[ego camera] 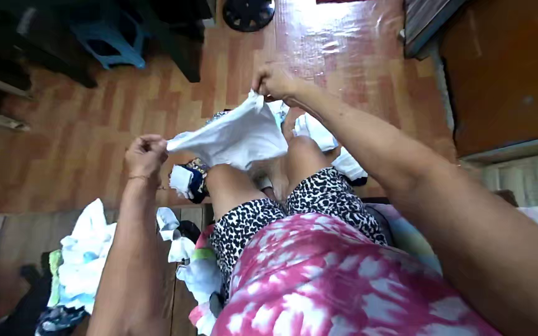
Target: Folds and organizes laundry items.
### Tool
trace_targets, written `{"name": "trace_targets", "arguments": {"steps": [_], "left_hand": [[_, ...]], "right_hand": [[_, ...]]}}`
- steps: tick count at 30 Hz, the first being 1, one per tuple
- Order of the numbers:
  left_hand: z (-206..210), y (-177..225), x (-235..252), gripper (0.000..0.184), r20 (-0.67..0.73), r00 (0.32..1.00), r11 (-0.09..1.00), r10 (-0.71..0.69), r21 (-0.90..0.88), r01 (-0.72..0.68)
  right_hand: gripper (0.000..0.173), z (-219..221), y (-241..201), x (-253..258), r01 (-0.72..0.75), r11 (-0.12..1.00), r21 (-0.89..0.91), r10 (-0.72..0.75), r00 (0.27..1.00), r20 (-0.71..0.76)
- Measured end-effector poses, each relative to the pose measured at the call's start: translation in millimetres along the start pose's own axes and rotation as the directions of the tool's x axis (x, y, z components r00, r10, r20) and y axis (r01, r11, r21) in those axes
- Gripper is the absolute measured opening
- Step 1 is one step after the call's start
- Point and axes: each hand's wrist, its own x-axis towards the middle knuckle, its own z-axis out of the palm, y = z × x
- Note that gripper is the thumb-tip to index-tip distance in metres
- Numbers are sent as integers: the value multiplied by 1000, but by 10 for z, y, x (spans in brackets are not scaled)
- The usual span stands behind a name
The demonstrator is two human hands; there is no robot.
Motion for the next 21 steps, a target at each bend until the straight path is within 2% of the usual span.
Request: {"name": "trace_targets", "arguments": {"steps": [2,4,5,7,9,11,14,16,18,20,21], "left_hand": [[-36,37,-31,32,-95,988,972,-122,-214,100],[-126,218,-1,32,-148,982,960,-115,-272,71],[-161,320,6,32,-163,982,962,-97,-270,50],[-186,469,20,33,-166,985,978,-49,-207,14],[-146,556,74,32,-136,988,988,-75,-148,55],[-132,579,154,32,-139,983,982,-115,-162,92],[-190,679,282,35,-149,984,984,-95,-163,70],[-222,763,339,37,-114,986,975,-125,-196,101],[-260,852,348,45,-47,991,969,-128,-221,115],[-280,905,370,50,-40,997,986,-63,-154,56],[-301,900,387,50,-49,999,996,-19,-88,15]], "right_hand": [[21,99,179,35,-35,890,454,77,994,-74],[21,105,160,66,27,757,652,89,986,-144],[24,94,119,93,76,739,669,83,976,-203],[37,98,38,142,134,819,558,73,940,-333],[59,60,-98,173,52,948,313,61,938,-340],[77,1,-274,199,-26,980,197,99,924,-369],[94,-156,-556,287,33,967,253,95,874,-476],[83,-248,-698,308,21,915,402,149,910,-386],[58,-340,-807,294,-2,911,413,128,953,-276],[38,-428,-906,245,37,978,205,7,978,-209],[35,-465,-937,221,75,997,33,-68,981,-181]]}}
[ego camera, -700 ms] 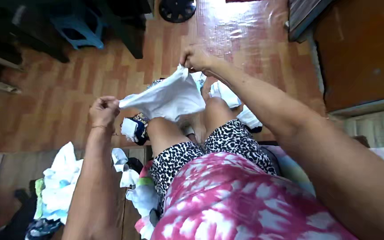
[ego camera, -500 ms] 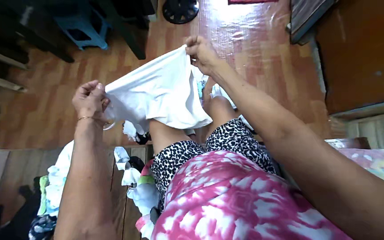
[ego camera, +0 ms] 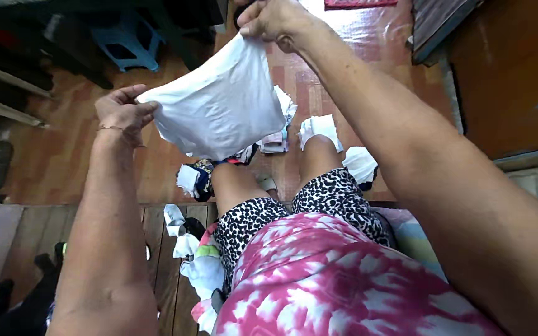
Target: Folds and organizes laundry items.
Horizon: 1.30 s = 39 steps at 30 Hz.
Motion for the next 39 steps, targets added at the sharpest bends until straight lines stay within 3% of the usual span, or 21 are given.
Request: {"name": "trace_targets", "arguments": {"steps": [3,5,9,11,14,15,17,19,21,22,24,25,27,29,34,37,39], "left_hand": [[-108,-81,79,39,25,993,969,115,215,-118],[-164,-129,96,34,51,993,935,108,335,-119],[-180,39,-84,39,88,996,771,26,633,-77],[-121,221,-245,40,178,982,682,60,711,-170],[260,499,-438,64,334,903,756,271,507,-414],[432,542,-455,65,351,869,787,348,395,-475],[667,552,-392,48,285,810,780,512,242,-578],[712,549,-302,31,237,781,761,578,191,-620],[624,530,-243,29,194,792,777,578,164,-608],[548,495,-235,30,170,810,795,561,161,-584],[385,386,-168,26,83,821,813,565,111,-571],[300,319,-118,23,31,819,814,573,91,-573],[153,153,-30,21,-60,840,842,539,84,-534],[32,-12,64,22,-122,872,880,475,83,-467],[-118,-232,219,25,-175,966,980,188,99,-173],[-264,-320,279,29,-185,979,996,84,21,-82],[-406,-270,159,27,-152,986,991,72,-104,-89]], "right_hand": [[29,-67,38,102,201,927,-317,-183,979,85],[32,-50,91,206,283,888,-363,-251,959,133],[14,68,-29,46,404,823,-400,-366,915,172],[14,166,-151,-62,473,800,-370,-404,880,250],[14,407,-416,-321,605,745,-280,-482,780,400],[14,497,-466,-394,632,737,-239,-517,755,402],[16,662,-425,-423,670,728,-145,-618,733,284],[42,741,-188,-374,650,760,-1,-638,745,195],[74,753,196,-342,571,820,26,-555,784,277],[70,762,414,-365,517,855,-40,-474,811,343],[38,747,808,-388,437,865,-247,-295,840,456],[31,707,946,-380,403,838,-368,-192,849,492],[32,586,1109,-356,294,788,-540,8,873,487],[32,414,1181,-306,216,766,-606,85,900,428],[39,-60,988,-83,194,834,-517,-95,973,212],[43,-132,728,-2,135,900,-414,-102,990,103],[33,-132,618,-11,132,949,-285,-118,991,66]]}}
